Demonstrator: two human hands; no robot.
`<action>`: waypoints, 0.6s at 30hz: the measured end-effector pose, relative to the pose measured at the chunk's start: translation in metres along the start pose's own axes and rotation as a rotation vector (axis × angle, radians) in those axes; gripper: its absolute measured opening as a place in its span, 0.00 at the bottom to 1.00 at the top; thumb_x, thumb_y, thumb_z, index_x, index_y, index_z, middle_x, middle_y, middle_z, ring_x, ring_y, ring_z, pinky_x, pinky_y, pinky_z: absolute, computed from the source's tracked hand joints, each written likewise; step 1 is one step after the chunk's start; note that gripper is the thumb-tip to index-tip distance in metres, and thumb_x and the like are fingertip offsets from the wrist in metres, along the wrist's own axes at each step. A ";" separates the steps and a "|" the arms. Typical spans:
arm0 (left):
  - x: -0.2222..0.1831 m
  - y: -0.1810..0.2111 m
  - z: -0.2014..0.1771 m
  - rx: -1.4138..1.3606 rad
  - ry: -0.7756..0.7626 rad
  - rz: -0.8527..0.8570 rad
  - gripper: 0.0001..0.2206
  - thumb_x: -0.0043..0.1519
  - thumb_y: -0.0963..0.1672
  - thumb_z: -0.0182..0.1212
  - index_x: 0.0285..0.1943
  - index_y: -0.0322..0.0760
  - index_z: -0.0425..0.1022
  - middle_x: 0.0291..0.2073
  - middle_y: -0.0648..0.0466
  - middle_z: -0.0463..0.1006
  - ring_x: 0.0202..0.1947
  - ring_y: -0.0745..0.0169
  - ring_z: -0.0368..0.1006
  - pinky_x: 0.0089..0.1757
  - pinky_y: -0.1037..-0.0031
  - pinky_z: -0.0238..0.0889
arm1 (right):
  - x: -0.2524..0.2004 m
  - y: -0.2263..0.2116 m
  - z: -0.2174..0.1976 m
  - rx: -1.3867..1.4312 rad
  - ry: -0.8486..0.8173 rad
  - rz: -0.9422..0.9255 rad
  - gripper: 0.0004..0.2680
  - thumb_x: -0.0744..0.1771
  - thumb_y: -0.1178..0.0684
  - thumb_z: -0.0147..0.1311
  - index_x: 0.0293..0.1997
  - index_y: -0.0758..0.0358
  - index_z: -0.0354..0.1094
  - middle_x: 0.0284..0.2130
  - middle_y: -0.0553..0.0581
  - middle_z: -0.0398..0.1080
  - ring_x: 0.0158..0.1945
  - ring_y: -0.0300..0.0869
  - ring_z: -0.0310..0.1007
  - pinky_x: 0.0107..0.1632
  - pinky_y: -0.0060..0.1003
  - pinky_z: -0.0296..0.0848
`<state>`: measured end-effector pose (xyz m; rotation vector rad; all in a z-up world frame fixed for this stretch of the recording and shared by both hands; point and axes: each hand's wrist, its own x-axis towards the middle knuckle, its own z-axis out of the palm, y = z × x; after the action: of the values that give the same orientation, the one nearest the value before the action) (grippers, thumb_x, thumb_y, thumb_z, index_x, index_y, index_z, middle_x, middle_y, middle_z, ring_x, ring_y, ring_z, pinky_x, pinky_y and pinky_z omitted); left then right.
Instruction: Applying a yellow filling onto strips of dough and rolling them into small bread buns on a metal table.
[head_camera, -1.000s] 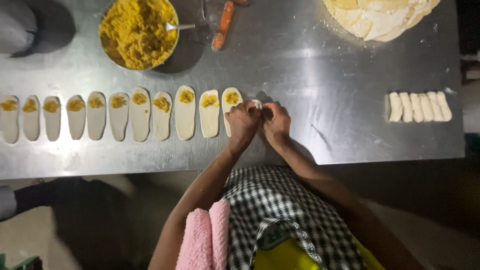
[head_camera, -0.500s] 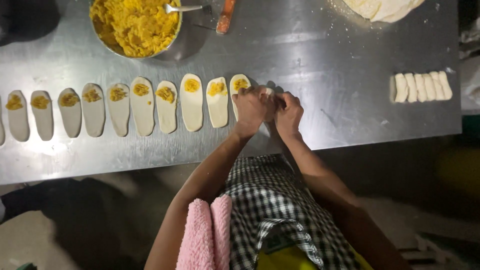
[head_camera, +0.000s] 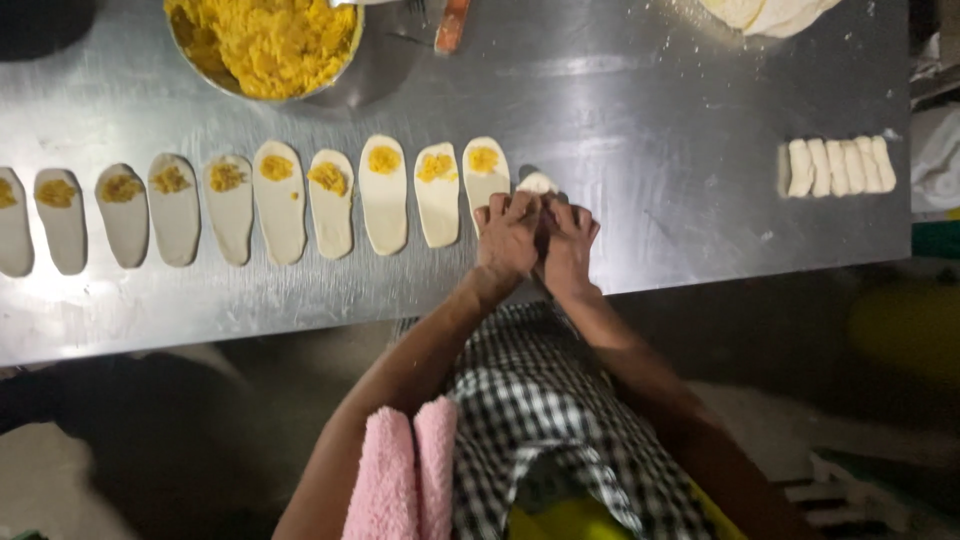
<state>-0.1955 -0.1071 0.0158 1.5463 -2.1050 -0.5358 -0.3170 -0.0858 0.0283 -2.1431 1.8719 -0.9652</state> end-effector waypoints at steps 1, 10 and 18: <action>-0.003 -0.002 -0.001 0.020 -0.033 0.040 0.18 0.59 0.44 0.58 0.59 0.37 0.76 0.56 0.53 0.70 0.55 0.46 0.61 0.50 0.52 0.53 | 0.004 -0.006 -0.011 -0.129 -0.054 -0.088 0.16 0.59 0.61 0.63 0.51 0.63 0.75 0.52 0.58 0.73 0.53 0.52 0.64 0.52 0.48 0.63; -0.099 -0.119 -0.081 -0.108 0.228 0.165 0.17 0.58 0.38 0.59 0.57 0.34 0.76 0.51 0.44 0.77 0.55 0.42 0.70 0.56 0.53 0.62 | 0.088 0.019 0.014 0.199 0.026 -0.008 0.07 0.68 0.60 0.57 0.50 0.66 0.70 0.33 0.65 0.77 0.34 0.54 0.81 0.39 0.45 0.78; -0.154 -0.184 -0.182 0.243 0.550 -0.187 0.10 0.61 0.40 0.60 0.51 0.33 0.74 0.41 0.45 0.74 0.42 0.43 0.65 0.48 0.54 0.57 | 0.107 0.022 0.086 -0.314 -0.051 0.003 0.09 0.70 0.52 0.54 0.52 0.66 0.66 0.25 0.65 0.74 0.29 0.58 0.75 0.34 0.53 0.73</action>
<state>0.0918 -0.0189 0.0378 1.7844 -1.6544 0.0956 -0.2873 -0.2154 -0.0105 -2.3034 2.1203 -0.6433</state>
